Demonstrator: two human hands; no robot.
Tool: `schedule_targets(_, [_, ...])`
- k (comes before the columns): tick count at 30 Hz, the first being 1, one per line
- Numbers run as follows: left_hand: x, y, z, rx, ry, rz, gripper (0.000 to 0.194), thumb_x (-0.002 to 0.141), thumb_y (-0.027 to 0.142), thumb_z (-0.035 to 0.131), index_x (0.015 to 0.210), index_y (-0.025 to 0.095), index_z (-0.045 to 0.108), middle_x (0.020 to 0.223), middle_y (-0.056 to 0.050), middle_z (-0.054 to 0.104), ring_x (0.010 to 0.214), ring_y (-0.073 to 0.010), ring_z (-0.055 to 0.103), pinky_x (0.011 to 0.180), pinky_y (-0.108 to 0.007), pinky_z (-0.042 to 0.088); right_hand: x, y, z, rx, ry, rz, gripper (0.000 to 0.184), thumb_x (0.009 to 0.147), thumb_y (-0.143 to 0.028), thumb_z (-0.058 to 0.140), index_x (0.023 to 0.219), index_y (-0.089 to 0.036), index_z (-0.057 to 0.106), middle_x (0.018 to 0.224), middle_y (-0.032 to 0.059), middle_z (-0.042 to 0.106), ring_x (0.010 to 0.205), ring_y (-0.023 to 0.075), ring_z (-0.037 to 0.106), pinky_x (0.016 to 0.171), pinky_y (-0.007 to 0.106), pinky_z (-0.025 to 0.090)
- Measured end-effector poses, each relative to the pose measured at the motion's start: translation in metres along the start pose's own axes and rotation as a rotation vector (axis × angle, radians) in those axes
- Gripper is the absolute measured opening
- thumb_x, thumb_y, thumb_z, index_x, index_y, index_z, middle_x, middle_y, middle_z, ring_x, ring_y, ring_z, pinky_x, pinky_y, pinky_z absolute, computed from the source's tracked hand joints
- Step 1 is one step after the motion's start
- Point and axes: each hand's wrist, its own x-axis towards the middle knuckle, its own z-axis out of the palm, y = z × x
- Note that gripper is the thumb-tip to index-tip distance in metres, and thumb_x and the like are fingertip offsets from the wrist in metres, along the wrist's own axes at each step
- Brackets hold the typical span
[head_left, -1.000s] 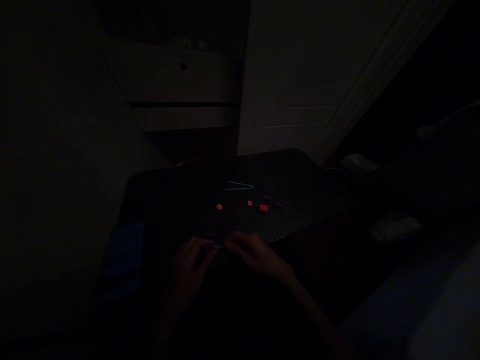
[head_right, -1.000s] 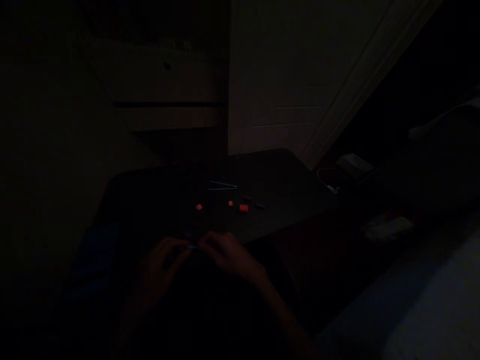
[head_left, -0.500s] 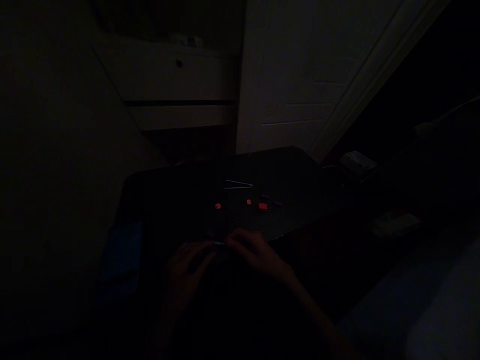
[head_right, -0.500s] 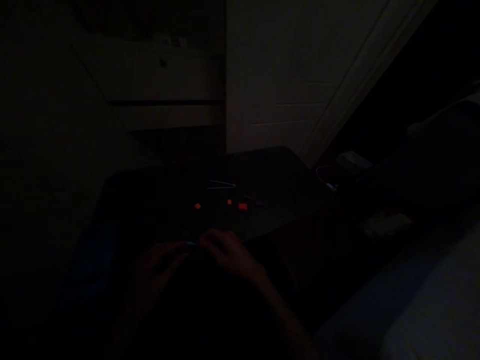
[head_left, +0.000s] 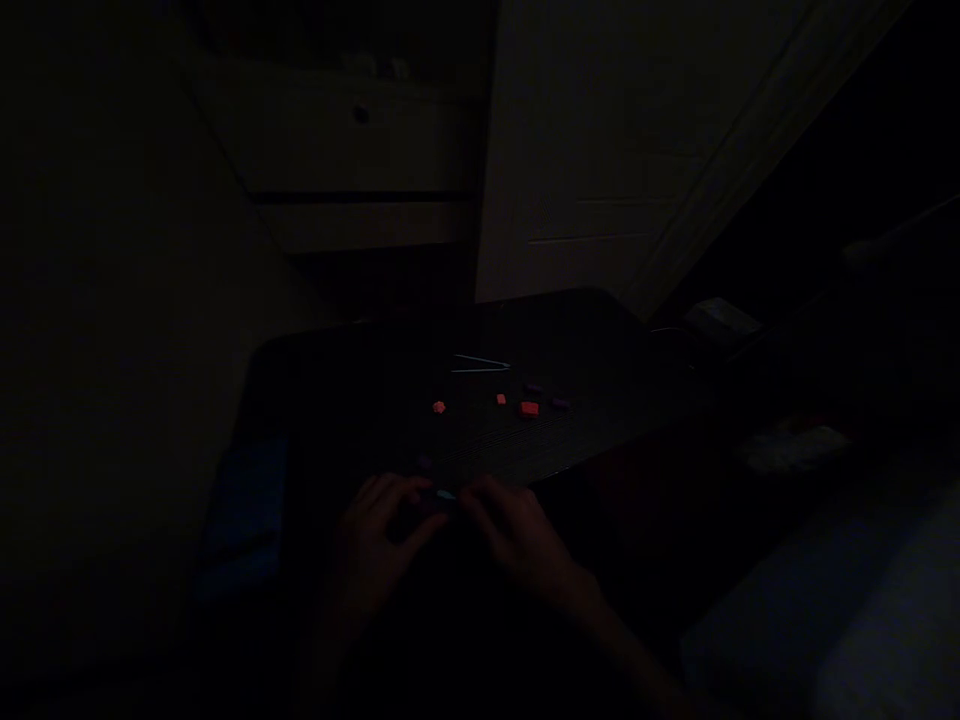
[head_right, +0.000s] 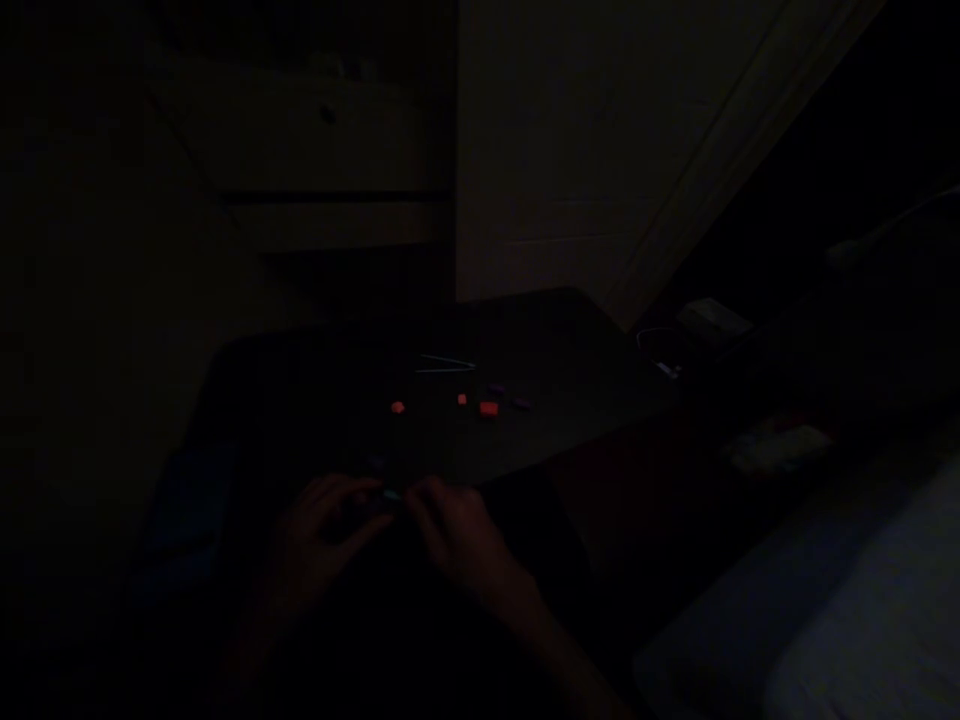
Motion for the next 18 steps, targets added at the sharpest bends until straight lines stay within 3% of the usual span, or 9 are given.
schedule_targets(7, [0.000,0.003,-0.009,-0.052,-0.088,0.049,0.027,0.091,0.034,0.077,0.118,0.033,0.082,0.102,-0.002,0.078,0.098,-0.0240,0.074,0.088,-0.039,0.061,-0.020,0.001,0.020,0.088,0.051,0.027,0.020,0.111,-0.031,0.052,0.110,-0.024,0.071,0.105,0.0064,0.082,0.090,0.0217,0.079,0.081,0.029,0.057])
schedule_targets(18, [0.003,0.002,-0.010,-0.040,-0.128,-0.011,0.016,0.089,0.038,0.078,0.102,0.030,0.082,0.093,-0.002,0.080,0.091,-0.0253,0.074,0.087,-0.041,0.061,-0.009,0.004,0.022,0.132,0.107,0.103,0.022,0.109,-0.036,0.055,0.105,-0.023,0.072,0.095,0.0051,0.081,0.083,0.0208,0.077,0.076,0.028,0.055])
